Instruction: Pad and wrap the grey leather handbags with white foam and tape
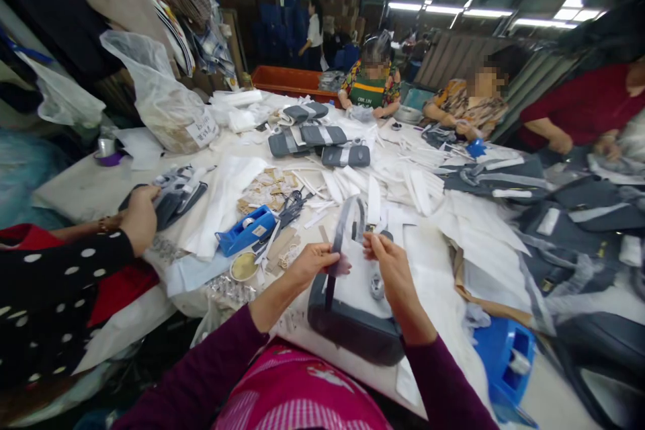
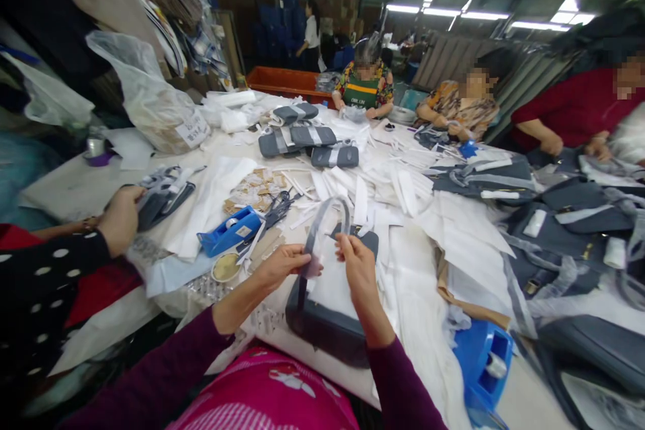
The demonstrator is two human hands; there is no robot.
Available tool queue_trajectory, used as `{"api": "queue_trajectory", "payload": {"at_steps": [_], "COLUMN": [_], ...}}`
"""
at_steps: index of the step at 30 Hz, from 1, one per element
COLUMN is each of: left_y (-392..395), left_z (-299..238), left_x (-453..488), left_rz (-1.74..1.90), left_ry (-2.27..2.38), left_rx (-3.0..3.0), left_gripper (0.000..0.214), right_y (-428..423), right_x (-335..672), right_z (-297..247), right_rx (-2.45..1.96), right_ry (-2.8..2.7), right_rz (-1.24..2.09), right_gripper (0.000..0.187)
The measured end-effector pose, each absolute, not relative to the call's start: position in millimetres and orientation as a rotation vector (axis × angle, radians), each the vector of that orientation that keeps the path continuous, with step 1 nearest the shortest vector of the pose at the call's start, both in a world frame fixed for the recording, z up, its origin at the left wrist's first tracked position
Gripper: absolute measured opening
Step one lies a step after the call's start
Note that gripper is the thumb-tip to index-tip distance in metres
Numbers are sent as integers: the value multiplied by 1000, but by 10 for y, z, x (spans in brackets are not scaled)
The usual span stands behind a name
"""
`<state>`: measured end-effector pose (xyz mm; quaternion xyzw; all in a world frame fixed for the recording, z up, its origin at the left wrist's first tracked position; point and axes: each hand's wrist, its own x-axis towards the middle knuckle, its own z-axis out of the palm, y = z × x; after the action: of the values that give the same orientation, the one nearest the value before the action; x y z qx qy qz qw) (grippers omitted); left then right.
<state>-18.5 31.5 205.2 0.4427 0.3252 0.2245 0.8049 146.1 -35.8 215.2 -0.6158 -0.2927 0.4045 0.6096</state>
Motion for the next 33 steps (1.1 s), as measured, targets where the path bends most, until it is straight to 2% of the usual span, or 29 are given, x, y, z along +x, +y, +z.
{"api": "queue_trajectory", "payload": {"at_steps": [4,6,13,18,22,26,30,33], "left_y": [351,295,98,183,205,180,145,113], "left_z": [2103,2105,2101,2048,2065,2178,2235,2215], "left_x": [31,110,196,140,107,65,27,35], "left_rz": [739,771,675,682,676,637,623,617], "left_ry": [698,673,594,592,613,622,615,610], "left_rx": [928,921,813,675,556,530,590,624], "left_gripper": [39,35,31,30,27,25,27,31], "right_y": [-875,-904,-524,-530,-549,-542,-563,-597], "right_x": [1347,1320,1480,1454,1405,1380,1400,1425], "right_z": [1951,1865,1884,2002,2160,2226,2184,2156], "right_rx": [-1400,-1354,-1428,-1676,-1780,-1721,-1658,-1566], "right_ry": [-509,-334,-477,-958,-1383,-1565,-1632,-1630], "right_rz": [1505,1595,1262,873,584,371,246,282], "right_gripper": [51,49,14,43,40,36,30,27]}}
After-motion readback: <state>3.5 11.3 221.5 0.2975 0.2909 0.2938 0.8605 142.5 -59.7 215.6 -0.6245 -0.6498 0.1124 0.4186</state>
